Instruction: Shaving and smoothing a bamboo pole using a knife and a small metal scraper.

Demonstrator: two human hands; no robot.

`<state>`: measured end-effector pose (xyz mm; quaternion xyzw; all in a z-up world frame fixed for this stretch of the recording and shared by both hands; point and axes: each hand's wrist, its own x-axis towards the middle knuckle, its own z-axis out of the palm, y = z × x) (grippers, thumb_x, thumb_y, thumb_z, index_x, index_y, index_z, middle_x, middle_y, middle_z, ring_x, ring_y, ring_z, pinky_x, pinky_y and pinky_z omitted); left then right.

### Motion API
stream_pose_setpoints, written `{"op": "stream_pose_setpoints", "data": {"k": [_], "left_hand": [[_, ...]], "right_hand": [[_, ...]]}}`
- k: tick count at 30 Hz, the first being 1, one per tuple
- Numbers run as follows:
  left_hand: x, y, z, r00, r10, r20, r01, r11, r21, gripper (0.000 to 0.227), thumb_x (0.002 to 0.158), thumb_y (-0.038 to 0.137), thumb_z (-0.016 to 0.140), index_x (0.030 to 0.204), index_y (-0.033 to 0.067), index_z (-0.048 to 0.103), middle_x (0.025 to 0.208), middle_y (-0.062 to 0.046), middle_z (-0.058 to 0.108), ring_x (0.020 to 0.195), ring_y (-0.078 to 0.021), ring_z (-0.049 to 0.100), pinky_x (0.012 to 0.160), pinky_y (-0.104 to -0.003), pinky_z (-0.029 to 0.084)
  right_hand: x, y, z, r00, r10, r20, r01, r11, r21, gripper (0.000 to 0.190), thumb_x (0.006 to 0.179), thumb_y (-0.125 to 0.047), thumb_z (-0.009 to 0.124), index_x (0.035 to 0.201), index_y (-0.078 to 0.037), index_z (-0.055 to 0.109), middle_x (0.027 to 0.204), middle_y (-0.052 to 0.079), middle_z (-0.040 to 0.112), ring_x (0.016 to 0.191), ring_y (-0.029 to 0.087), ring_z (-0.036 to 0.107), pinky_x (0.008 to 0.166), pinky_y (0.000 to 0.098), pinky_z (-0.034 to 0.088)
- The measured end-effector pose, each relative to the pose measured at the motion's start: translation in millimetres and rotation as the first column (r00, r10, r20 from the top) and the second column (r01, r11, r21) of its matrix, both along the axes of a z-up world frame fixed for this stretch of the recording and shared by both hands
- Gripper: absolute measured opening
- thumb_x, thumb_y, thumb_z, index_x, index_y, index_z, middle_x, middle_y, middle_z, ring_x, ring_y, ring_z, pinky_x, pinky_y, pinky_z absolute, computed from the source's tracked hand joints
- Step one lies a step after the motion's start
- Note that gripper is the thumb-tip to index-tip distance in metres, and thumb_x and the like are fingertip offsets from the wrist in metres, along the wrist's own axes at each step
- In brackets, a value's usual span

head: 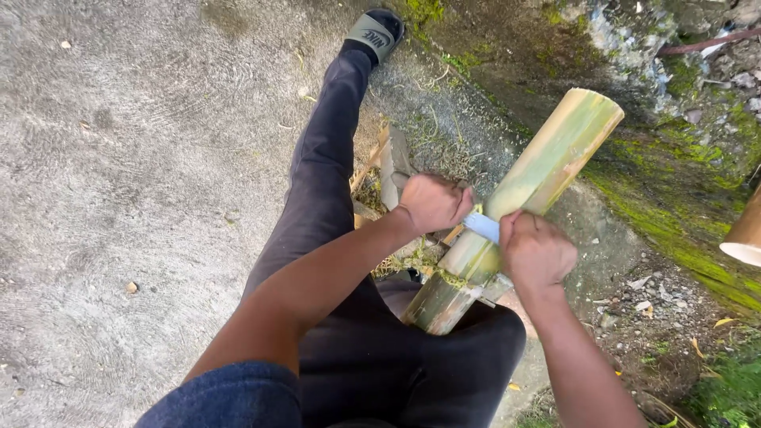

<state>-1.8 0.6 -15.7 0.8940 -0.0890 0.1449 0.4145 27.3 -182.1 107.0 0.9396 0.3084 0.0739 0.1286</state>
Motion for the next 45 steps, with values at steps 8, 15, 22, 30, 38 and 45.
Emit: {"op": "stream_pose_setpoints", "data": {"k": [8,15,22,30,38,45], "left_hand": [[21.3,-1.3,4.3,0.973,-0.12,-0.198,0.151,0.978,0.146,0.061,0.105,0.035,0.042,0.049,0.0162,0.056,0.044,-0.001,0.054,0.033,-0.0243,0.052,0.038,-0.042,0.045],[18.0,0.8,-3.7,0.928,-0.175,-0.329,0.211,0.974,0.077,0.064,0.107,0.035,0.04,0.048,0.0155,0.057,0.042,-0.003,0.052,0.034,-0.0276,0.051,0.041,-0.043,0.047],[2.2,7.4,-0.1,0.942,-0.218,-0.255,0.255,0.959,0.122,0.057,0.103,0.034,0.043,0.052,0.0146,0.059,0.041,-0.005,0.051,0.035,-0.0275,0.051,0.041,-0.044,0.046],[2.5,9.1,-2.9,0.954,-0.257,-0.154,0.286,0.934,0.215,0.043,0.102,0.029,0.043,0.064,0.012,0.056,0.042,-0.002,0.053,0.031,-0.0216,0.049,0.03,-0.039,0.045],[28.8,-0.8,-17.5,0.988,-0.121,-0.091,0.137,0.971,0.198,0.057,0.104,0.031,0.044,0.05,0.0156,0.056,0.049,-0.002,0.057,0.042,-0.0265,0.054,0.046,-0.044,0.05],[-1.2,18.6,3.5,0.963,-0.213,-0.166,0.243,0.95,0.195,0.054,0.103,0.031,0.043,0.054,0.0153,0.059,0.047,-0.004,0.056,0.04,-0.024,0.055,0.046,-0.043,0.051]], "right_hand": [[7.0,-15.9,-9.8,0.996,0.039,0.08,-0.044,0.997,0.066,0.034,0.098,-0.011,0.072,0.066,-0.012,0.059,0.062,0.005,0.06,0.047,0.02,0.054,0.045,0.0354,0.043],[7.5,-0.7,-5.2,0.997,0.052,0.056,-0.058,0.992,0.11,0.027,0.096,-0.011,0.072,0.072,-0.012,0.06,0.068,0.006,0.062,0.054,0.022,0.058,0.052,0.036,0.047],[-9.8,6.3,-1.0,0.998,0.027,0.056,-0.033,0.993,0.114,0.031,0.093,-0.011,0.072,0.065,-0.013,0.057,0.065,0.007,0.062,0.051,0.025,0.058,0.049,0.0383,0.046],[-19.7,7.8,1.6,0.995,0.029,0.092,-0.036,0.997,0.068,0.028,0.094,-0.009,0.072,0.068,-0.011,0.06,0.066,0.007,0.062,0.051,0.023,0.056,0.049,0.0372,0.045],[5.3,0.3,-12.7,0.993,0.003,0.116,-0.014,0.995,0.1,0.03,0.098,-0.008,0.072,0.071,-0.01,0.059,0.068,0.007,0.061,0.053,0.023,0.054,0.052,0.0371,0.044],[-16.4,7.3,-9.7,0.992,0.052,0.117,-0.074,0.979,0.188,0.033,0.093,-0.01,0.072,0.065,-0.011,0.053,0.067,0.008,0.06,0.055,0.027,0.056,0.055,0.0402,0.046]]}}
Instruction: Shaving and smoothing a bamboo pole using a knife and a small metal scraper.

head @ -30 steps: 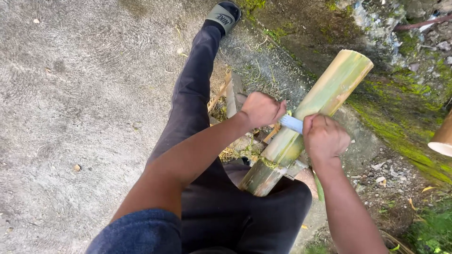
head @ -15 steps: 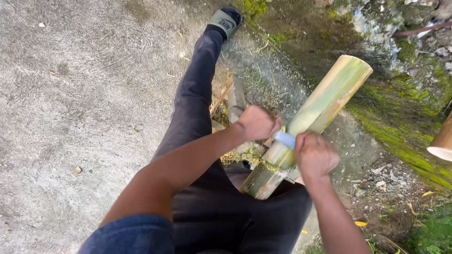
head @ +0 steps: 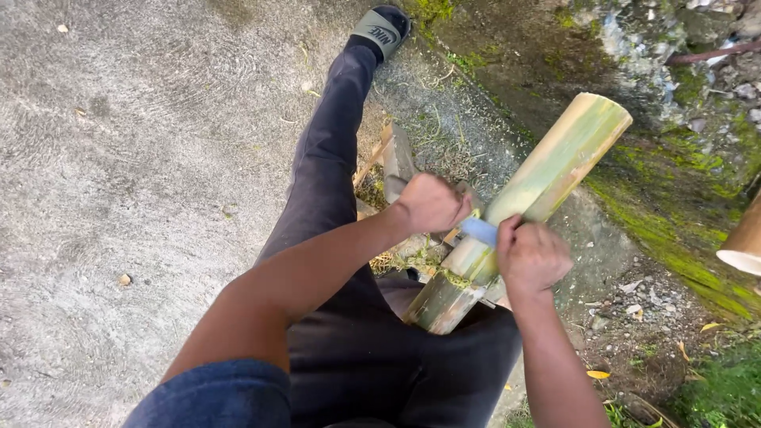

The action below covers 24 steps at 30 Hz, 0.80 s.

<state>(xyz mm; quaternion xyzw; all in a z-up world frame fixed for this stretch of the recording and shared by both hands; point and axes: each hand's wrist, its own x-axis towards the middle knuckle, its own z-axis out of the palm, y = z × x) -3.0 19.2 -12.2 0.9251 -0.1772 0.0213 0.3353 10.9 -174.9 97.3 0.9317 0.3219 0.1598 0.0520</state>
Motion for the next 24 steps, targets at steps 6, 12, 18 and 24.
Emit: {"op": "stream_pose_setpoints", "data": {"k": [6,12,18,24], "left_hand": [[20.5,-2.4,1.3,0.997,0.034,-0.064,-0.033,0.999,0.009,0.057,0.102,0.031,0.046,0.05,0.0153,0.063,0.052,-0.005,0.063,0.043,-0.0277,0.06,0.047,-0.044,0.051],[11.2,-4.5,3.0,0.971,0.21,0.114,-0.201,0.976,-0.083,0.052,0.1,0.03,0.05,0.051,0.0144,0.063,0.054,-0.006,0.064,0.049,-0.0259,0.062,0.057,-0.041,0.053],[9.4,3.5,16.0,0.979,0.203,-0.018,-0.204,0.972,-0.115,0.06,0.103,0.036,0.047,0.05,0.0154,0.064,0.052,-0.006,0.063,0.048,-0.0267,0.062,0.053,-0.042,0.051],[26.9,15.4,20.7,0.969,0.049,-0.243,-0.054,0.998,-0.016,0.077,0.1,0.063,0.035,0.048,0.0153,0.066,0.047,-0.009,0.059,0.045,-0.0296,0.062,0.046,-0.043,0.05]], "right_hand": [[23.2,7.6,28.1,0.931,-0.181,-0.317,0.217,0.973,0.082,0.034,0.1,-0.025,0.079,0.075,-0.009,0.063,0.073,0.01,0.067,0.059,0.029,0.062,0.057,0.0428,0.049],[42.4,20.9,79.7,0.658,-0.203,-0.726,0.185,0.977,-0.106,0.024,0.09,-0.033,0.075,0.093,-0.01,0.069,0.085,0.013,0.072,0.073,0.035,0.071,0.065,0.0461,0.055],[39.2,8.5,66.1,0.619,-0.252,-0.744,0.039,0.956,-0.291,0.026,0.094,-0.036,0.072,0.103,-0.012,0.066,0.082,0.014,0.073,0.076,0.039,0.071,0.067,0.0511,0.055],[29.8,4.3,61.4,0.695,-0.098,-0.712,0.032,0.994,-0.106,0.027,0.097,-0.031,0.073,0.104,-0.008,0.063,0.09,0.014,0.073,0.077,0.037,0.07,0.068,0.0499,0.054]]}}
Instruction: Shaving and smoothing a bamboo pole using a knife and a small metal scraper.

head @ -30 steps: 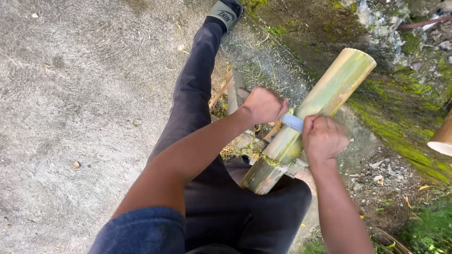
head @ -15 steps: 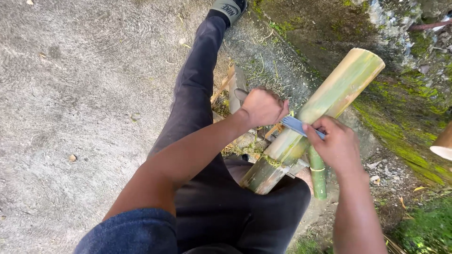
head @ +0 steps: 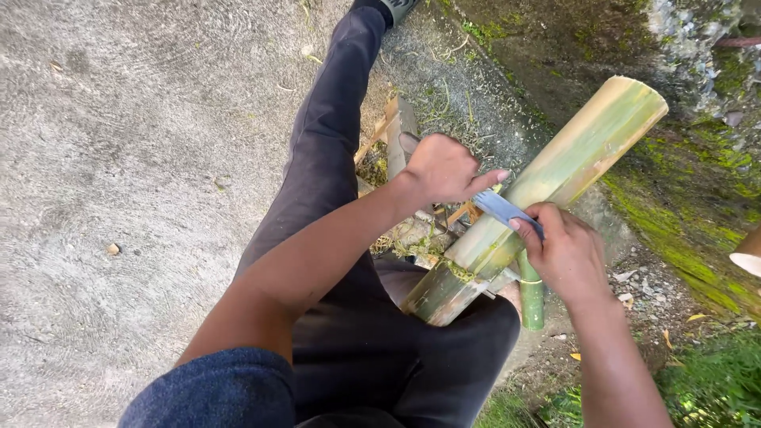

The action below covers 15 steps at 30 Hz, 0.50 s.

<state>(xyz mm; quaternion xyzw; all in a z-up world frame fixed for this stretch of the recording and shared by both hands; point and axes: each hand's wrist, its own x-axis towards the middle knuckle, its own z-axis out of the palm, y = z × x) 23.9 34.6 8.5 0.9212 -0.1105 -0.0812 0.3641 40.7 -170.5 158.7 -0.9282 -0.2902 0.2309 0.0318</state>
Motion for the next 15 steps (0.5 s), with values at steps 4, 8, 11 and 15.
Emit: {"op": "stream_pose_setpoints", "data": {"k": [4,8,11,15], "left_hand": [[-2.6,8.6,30.0,0.997,0.051,-0.052,-0.051,0.999,-0.01,0.082,0.098,0.069,0.032,0.047,0.015,0.067,0.047,-0.009,0.06,0.046,-0.0301,0.063,0.046,-0.043,0.05],[-16.3,6.0,67.4,0.938,0.281,-0.205,-0.3,0.951,-0.069,0.084,0.095,0.074,0.029,0.055,0.0129,0.07,0.049,-0.012,0.06,0.048,-0.03,0.065,0.048,-0.045,0.052],[-31.9,-31.6,87.5,0.906,0.34,-0.252,-0.399,0.885,-0.239,0.081,0.104,0.065,0.025,0.071,0.0089,0.072,0.053,-0.012,0.061,0.051,-0.0334,0.066,0.049,-0.047,0.051],[-41.9,-95.8,131.3,0.857,0.115,-0.503,-0.339,0.861,-0.38,0.065,0.109,0.052,0.024,0.093,0.0046,0.066,0.067,-0.012,0.067,0.057,-0.0299,0.07,0.053,-0.043,0.058]], "right_hand": [[-6.8,27.3,53.8,0.92,0.108,0.378,-0.131,0.991,0.035,0.029,0.093,-0.027,0.075,0.105,-0.003,0.064,0.098,0.016,0.072,0.091,0.035,0.067,0.081,0.0456,0.051],[-51.9,-75.8,41.5,0.776,-0.455,0.438,0.165,0.816,0.554,0.013,0.114,-0.009,0.061,0.122,0.001,0.06,0.12,0.019,0.067,0.108,0.024,0.062,0.097,0.035,0.051],[-101.9,-84.4,-6.2,0.628,-0.741,-0.239,0.636,0.312,0.706,0.019,0.115,-0.014,0.059,0.124,0.002,0.064,0.123,0.016,0.071,0.114,0.022,0.071,0.107,0.0392,0.058],[-131.1,-30.7,-32.3,0.582,-0.438,-0.685,0.766,0.012,0.643,0.065,0.111,-0.055,0.046,0.14,0.003,0.053,0.143,0.019,0.059,0.132,0.027,0.06,0.114,0.0435,0.048]]}}
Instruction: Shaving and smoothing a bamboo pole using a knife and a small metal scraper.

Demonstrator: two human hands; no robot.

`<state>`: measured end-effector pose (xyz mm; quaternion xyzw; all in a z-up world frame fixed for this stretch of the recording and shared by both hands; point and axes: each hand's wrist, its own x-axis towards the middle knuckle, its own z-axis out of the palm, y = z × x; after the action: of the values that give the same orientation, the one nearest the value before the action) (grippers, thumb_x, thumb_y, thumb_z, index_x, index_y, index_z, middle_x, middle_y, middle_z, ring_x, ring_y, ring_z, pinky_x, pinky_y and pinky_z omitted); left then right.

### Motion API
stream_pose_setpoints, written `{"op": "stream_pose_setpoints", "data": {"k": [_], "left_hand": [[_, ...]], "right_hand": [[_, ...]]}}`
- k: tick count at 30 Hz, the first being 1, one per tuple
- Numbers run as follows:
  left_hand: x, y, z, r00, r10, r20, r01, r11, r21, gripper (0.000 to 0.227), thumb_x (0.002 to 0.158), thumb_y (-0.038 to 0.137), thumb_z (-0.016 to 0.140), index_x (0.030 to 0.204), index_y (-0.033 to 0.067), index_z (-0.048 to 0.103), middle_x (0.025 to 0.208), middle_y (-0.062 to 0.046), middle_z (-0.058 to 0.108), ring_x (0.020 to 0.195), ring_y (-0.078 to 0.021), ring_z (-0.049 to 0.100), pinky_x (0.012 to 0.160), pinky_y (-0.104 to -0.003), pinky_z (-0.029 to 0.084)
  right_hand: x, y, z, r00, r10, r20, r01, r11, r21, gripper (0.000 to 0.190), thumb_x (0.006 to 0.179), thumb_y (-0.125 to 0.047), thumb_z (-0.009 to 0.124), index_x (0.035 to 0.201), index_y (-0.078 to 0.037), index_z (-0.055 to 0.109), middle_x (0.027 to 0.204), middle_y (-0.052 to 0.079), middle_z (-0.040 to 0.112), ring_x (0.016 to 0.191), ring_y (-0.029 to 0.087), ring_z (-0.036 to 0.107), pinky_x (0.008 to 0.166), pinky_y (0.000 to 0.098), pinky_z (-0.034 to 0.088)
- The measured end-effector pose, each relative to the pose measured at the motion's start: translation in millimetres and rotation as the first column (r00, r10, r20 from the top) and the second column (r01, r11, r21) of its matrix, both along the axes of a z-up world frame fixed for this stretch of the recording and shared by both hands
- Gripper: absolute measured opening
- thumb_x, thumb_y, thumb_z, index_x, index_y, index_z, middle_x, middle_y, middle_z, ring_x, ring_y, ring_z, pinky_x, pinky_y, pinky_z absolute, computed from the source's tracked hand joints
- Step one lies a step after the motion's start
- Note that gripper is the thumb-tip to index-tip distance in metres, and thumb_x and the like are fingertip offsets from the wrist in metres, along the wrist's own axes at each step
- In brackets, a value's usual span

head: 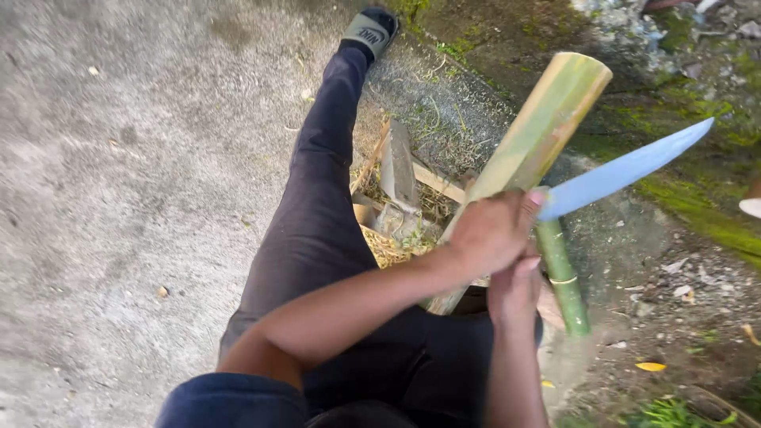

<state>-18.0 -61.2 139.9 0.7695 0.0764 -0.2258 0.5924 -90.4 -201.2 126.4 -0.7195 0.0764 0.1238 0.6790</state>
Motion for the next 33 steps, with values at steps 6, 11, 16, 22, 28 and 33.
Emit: {"op": "stream_pose_setpoints", "data": {"k": [6,11,16,22,28,33], "left_hand": [[-28.6,-84.9,-15.2,0.938,0.161,0.308,-0.166,0.986,-0.011,0.048,0.11,0.04,0.042,0.115,-0.0003,0.068,0.113,-0.019,0.065,0.106,-0.0339,0.053,0.096,-0.049,0.038],[-24.8,-55.0,-16.1,0.85,-0.137,0.509,0.0,0.966,0.26,0.033,0.101,0.037,0.058,0.093,0.0119,0.078,0.105,-0.012,0.068,0.105,-0.0299,0.057,0.09,-0.047,0.043],[24.1,36.3,-44.3,0.935,0.034,0.353,-0.17,0.916,0.362,0.052,0.088,0.048,0.073,0.118,0.0061,0.065,0.121,-0.021,0.064,0.118,-0.0367,0.057,0.102,-0.045,0.047],[93.1,45.9,-99.1,0.934,-0.056,-0.353,-0.016,0.98,-0.198,0.11,0.08,0.06,0.072,0.161,0.012,0.013,0.15,-0.023,0.047,0.136,-0.0377,0.05,0.114,-0.049,0.041],[72.6,10.9,-159.9,0.912,-0.141,-0.385,-0.196,0.676,-0.711,0.102,0.082,0.04,0.084,0.159,0.0005,0.029,0.143,-0.023,0.052,0.129,-0.0344,0.054,0.109,-0.049,0.046],[82.5,-6.7,-109.9,0.958,0.051,-0.283,-0.214,0.783,-0.584,0.093,0.079,0.027,0.086,0.15,-0.0048,0.034,0.132,-0.018,0.062,0.121,-0.0259,0.064,0.104,-0.041,0.054]], "right_hand": [[4.6,15.4,10.1,0.932,-0.294,-0.212,0.361,0.806,0.469,0.085,0.09,-0.073,0.041,0.151,-0.014,0.037,0.15,0.014,0.048,0.125,0.028,0.061,0.09,0.0453,0.056],[-20.3,-55.6,-93.2,0.833,-0.517,-0.2,0.554,0.775,0.304,0.046,0.105,-0.036,0.061,0.125,0.002,0.046,0.108,0.016,0.057,0.096,0.03,0.057,0.081,0.0434,0.051],[-25.7,-71.3,-117.9,0.834,-0.51,-0.21,0.549,0.808,0.214,0.026,0.097,-0.011,0.076,0.108,0.005,0.058,0.088,0.013,0.064,0.078,0.028,0.062,0.07,0.041,0.052],[-0.6,-45.5,-101.1,0.873,-0.427,-0.234,0.481,0.832,0.277,0.034,0.094,-0.009,0.07,0.123,0.007,0.066,0.119,0.013,0.073,0.108,0.021,0.071,0.096,0.0344,0.055],[-0.1,-24.0,-105.0,0.887,-0.348,-0.302,0.42,0.882,0.216,0.033,0.093,-0.004,0.07,0.124,0.006,0.062,0.13,0.015,0.07,0.117,0.022,0.066,0.103,0.0374,0.051],[-18.2,-15.5,-88.1,0.819,-0.416,-0.395,0.513,0.84,0.178,0.018,0.096,-0.002,0.073,0.1,0.008,0.059,0.138,0.013,0.069,0.124,0.021,0.064,0.108,0.038,0.048]]}}
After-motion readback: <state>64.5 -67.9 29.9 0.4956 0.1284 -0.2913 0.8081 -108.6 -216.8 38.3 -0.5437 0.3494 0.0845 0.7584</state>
